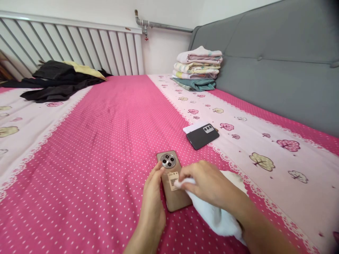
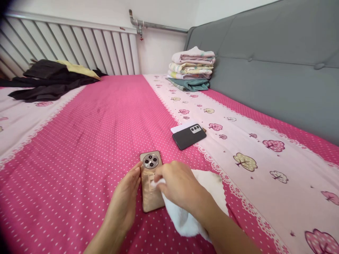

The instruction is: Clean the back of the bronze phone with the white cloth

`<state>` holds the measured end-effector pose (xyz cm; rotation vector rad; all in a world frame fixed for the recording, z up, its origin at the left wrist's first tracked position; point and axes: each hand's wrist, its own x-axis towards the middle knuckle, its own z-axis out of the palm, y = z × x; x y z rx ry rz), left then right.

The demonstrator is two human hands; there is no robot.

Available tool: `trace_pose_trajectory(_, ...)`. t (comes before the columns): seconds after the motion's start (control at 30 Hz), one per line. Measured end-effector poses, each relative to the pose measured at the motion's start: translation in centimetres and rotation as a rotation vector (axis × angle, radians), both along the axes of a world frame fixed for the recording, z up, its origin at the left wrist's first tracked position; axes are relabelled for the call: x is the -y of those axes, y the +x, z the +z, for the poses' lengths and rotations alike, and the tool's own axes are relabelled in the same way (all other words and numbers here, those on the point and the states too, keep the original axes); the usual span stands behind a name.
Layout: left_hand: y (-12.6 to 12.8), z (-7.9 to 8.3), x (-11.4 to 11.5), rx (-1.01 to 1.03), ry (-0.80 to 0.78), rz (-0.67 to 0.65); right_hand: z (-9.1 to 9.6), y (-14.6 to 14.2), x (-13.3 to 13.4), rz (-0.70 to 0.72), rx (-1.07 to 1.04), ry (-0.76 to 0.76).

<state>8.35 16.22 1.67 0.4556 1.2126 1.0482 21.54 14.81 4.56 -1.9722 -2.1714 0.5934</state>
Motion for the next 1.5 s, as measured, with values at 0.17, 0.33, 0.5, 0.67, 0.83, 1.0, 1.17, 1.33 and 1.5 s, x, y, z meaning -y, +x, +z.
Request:
trace_pose_trajectory(0.17,0.1,0.2,0.1,0.010,0.000,0.022,-1.7,-0.7,-1.5,-0.268,0.173,0.199)
trace_pose_trajectory(0.33,0.1,0.0,0.1,0.051,-0.004,0.023,-3.1,-3.0,-1.8,-0.120,0.132,0.173)
trace_pose_trajectory(0.5,-0.1,-0.3,0.0,0.119,-0.013,0.014,-4.4,-4.4,-1.3,0.043,0.127,0.235)
trace_pose_trajectory(0.67,-0.1,-0.5,0.0,0.091,-0.021,0.016,-4.4,-4.1,-1.6,0.010,0.129,0.205)
trace_pose_trajectory(0.83,-0.1,-0.4,0.0,0.068,0.001,0.018,-4.1,-2.6,-2.0,-0.140,0.244,0.145)
trace_pose_trajectory(1.0,-0.1,0.0,0.1,0.051,-0.001,0.028,-4.5,-1.3,-2.2,-0.211,0.290,0.151)
trace_pose_trajectory(1.17,-0.1,-0.4,0.0,0.062,0.011,0.013,-4.4,-1.6,-2.1,-0.273,0.225,0.219)
trace_pose_trajectory(1.33,-0.3,-1.0,-0.1,0.099,0.016,0.013,-4.5,-3.0,-1.7,-0.091,-0.026,0.364)
trace_pose_trajectory(1.5,-0.3,-1.1,-0.2,0.138,-0.031,0.026,-6.1,-4.0,-1.8,0.173,-0.007,0.399)
